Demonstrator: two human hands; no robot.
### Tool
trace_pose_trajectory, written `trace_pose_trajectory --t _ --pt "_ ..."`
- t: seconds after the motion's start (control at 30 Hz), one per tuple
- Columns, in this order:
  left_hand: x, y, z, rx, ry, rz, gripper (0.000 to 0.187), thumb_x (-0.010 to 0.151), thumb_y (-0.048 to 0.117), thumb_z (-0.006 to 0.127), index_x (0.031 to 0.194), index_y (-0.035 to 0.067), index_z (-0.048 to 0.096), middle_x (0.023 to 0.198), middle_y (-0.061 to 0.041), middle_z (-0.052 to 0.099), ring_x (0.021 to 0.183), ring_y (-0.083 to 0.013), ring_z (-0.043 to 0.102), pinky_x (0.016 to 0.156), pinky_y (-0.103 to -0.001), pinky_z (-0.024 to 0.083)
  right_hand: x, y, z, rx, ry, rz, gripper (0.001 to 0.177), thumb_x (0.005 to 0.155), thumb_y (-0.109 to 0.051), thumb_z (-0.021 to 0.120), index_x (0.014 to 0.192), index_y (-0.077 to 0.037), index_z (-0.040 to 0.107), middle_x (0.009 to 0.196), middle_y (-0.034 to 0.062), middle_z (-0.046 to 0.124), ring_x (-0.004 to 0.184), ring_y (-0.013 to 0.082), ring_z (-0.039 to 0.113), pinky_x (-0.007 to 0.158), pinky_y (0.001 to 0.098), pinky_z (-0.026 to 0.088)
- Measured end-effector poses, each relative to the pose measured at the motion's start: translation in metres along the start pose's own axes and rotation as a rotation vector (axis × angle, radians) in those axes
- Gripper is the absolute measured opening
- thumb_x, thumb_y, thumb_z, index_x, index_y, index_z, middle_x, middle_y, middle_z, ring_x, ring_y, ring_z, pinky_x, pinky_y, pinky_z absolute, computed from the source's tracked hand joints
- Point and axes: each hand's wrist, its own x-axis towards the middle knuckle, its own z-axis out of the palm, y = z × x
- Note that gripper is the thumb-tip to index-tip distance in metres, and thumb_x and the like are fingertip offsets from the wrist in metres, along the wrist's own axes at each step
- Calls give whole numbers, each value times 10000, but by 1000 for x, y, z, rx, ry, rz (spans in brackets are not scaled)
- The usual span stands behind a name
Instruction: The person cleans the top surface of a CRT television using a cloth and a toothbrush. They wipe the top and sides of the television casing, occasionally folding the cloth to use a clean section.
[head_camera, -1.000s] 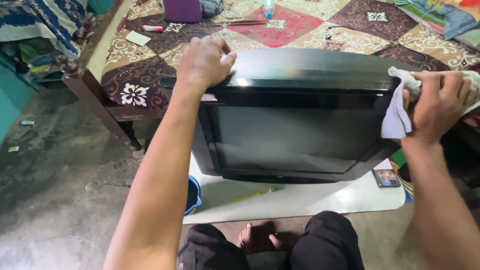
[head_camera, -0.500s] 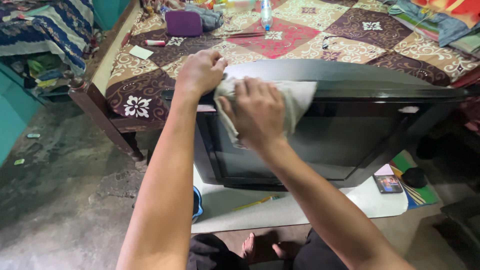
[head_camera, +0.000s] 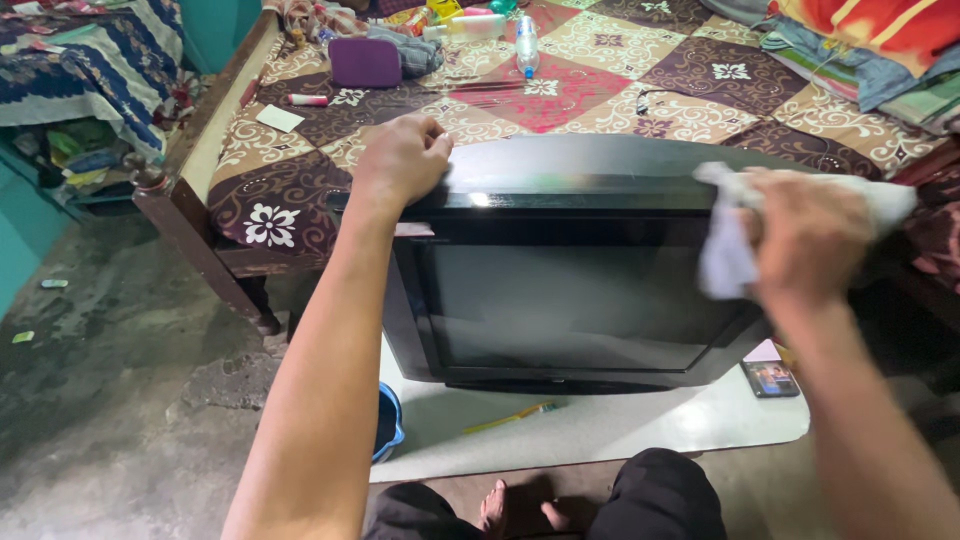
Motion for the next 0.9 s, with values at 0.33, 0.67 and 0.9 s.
trace_pose_trajectory --t 0.33,0.67,0.9 --pt "-6 11 2 155 -40 0 316 914 457 670 1084 210 773 1280 -124 635 1202 -338 605 1001 -469 468 2 4 16 -182 2 119 390 1128 -424 501 1141 -133 760 1087 86 735 953 303 683 940 430 490" --pt "9 -10 6 -138 15 23 294 891 359 678 1037 128 786 1012 -159 763 962 -315 735 846 -428 554 113 -224 10 264 -73 -55 542 1029 -513 526 1137 -26 738 1092 186 753 953 323 729 843 430 564" --pt "12 -17 5 -170 85 -10 275 885 325 712 992 84 790 910 -153 771 872 -285 756 811 -398 559 97 -178 6 309 -129 -67 458 1011 -448 547 1175 -75 756 1125 124 768 949 323 729 874 451 549"
